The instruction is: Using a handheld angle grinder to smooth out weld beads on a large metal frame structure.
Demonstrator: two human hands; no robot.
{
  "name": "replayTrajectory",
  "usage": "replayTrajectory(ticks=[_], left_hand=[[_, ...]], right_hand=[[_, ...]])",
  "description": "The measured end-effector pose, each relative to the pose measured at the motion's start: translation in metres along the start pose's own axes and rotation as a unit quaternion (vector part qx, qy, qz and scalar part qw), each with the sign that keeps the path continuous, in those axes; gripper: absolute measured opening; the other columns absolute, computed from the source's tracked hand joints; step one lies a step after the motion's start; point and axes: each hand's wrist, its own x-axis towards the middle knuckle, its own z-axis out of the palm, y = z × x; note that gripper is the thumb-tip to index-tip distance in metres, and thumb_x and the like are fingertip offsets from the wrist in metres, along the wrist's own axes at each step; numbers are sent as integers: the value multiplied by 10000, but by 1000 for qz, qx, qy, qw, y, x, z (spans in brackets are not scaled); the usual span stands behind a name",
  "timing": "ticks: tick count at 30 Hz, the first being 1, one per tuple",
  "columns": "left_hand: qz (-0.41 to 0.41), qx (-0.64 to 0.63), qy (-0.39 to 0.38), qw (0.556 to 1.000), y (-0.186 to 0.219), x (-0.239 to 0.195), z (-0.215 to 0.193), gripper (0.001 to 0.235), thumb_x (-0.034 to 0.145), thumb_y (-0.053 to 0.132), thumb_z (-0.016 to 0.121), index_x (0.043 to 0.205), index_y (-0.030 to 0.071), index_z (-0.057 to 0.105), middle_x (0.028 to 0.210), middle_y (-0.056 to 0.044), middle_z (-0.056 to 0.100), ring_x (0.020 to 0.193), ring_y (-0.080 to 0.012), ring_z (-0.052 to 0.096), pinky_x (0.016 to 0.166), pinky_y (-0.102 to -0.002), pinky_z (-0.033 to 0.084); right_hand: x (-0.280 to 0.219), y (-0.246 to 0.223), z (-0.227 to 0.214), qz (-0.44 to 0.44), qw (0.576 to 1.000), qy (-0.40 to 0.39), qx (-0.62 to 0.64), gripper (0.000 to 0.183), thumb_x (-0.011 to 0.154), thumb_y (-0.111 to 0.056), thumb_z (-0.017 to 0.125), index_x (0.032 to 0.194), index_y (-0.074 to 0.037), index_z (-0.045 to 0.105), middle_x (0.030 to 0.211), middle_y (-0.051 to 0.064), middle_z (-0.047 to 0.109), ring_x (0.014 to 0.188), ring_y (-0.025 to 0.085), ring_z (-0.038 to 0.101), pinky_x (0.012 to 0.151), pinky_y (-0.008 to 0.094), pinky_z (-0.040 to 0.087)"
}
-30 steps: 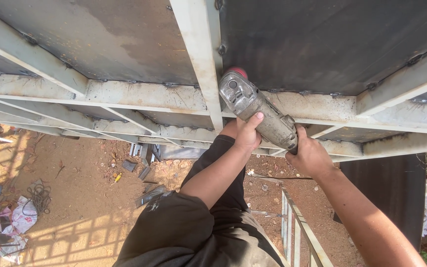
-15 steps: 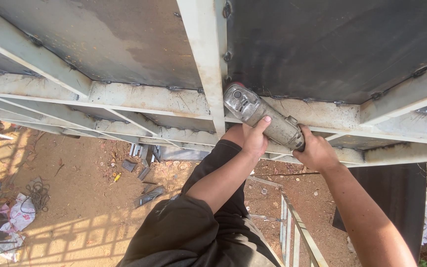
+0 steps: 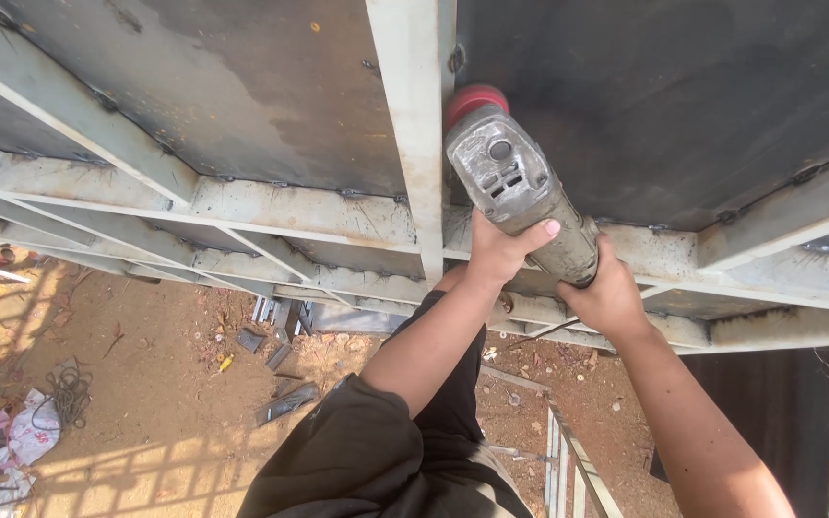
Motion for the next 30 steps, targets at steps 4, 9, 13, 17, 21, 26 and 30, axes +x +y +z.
replayTrajectory(ticks=[4,9,13,17,21,26,30], left_hand=[[58,-46,-87,993,7,32,17,794,604,13,961,1315,31,610,1231,-122,689,1248,-166,546,1009,-513,499],[101,-61,-95,988,46,30,39,715,672,63,938,1311,16,620,1231,-134,699,1250,-200,582,1034,-509,505],[89,-72,-83,990,46,6,30,619,693,95,932,1238,45,642,1204,-112,705,1229,-174,566,1029,-470,499],[97,-94,-117,984,61,15,27,567,715,90,924,1225,61,676,1199,-118,725,1233,-195,604,1031,-460,499],[113,-104,-146,977,72,35,32,661,660,81,945,1262,49,673,1257,-134,713,1268,-226,603,1069,-510,496],[83,-97,-147,981,67,27,23,642,690,147,929,1246,19,636,1217,-175,704,1198,-290,650,1045,-529,501],[93,-83,-142,982,74,38,23,613,690,86,907,1228,-28,636,1194,-200,709,1198,-279,630,993,-518,523]], right_hand=[[2,-16,-12,-5,997,63,39,643,753,-216,752,1306,-90,451,1116,340,659,1127,536,629,927,640,500],[3,-24,-18,-45,995,89,10,697,763,-212,766,1364,-90,435,1115,349,656,1108,563,630,886,654,508],[-3,2,8,-14,998,67,-19,693,775,-217,751,1382,-94,441,1130,346,670,1118,547,644,923,650,517],[1,12,29,-1,996,91,-18,631,782,-245,753,1315,-99,450,1090,321,680,1059,533,671,882,631,537],[-14,-36,5,-23,993,116,23,673,808,-195,728,1385,-86,399,1114,342,655,1067,564,650,855,657,526],[-27,-34,7,-6,996,86,3,701,780,-212,756,1380,-75,419,1126,350,674,1092,563,656,886,673,538],[-18,-45,4,11,997,61,34,745,781,-247,721,1432,-122,381,1147,319,679,1109,522,669,899,628,554]])
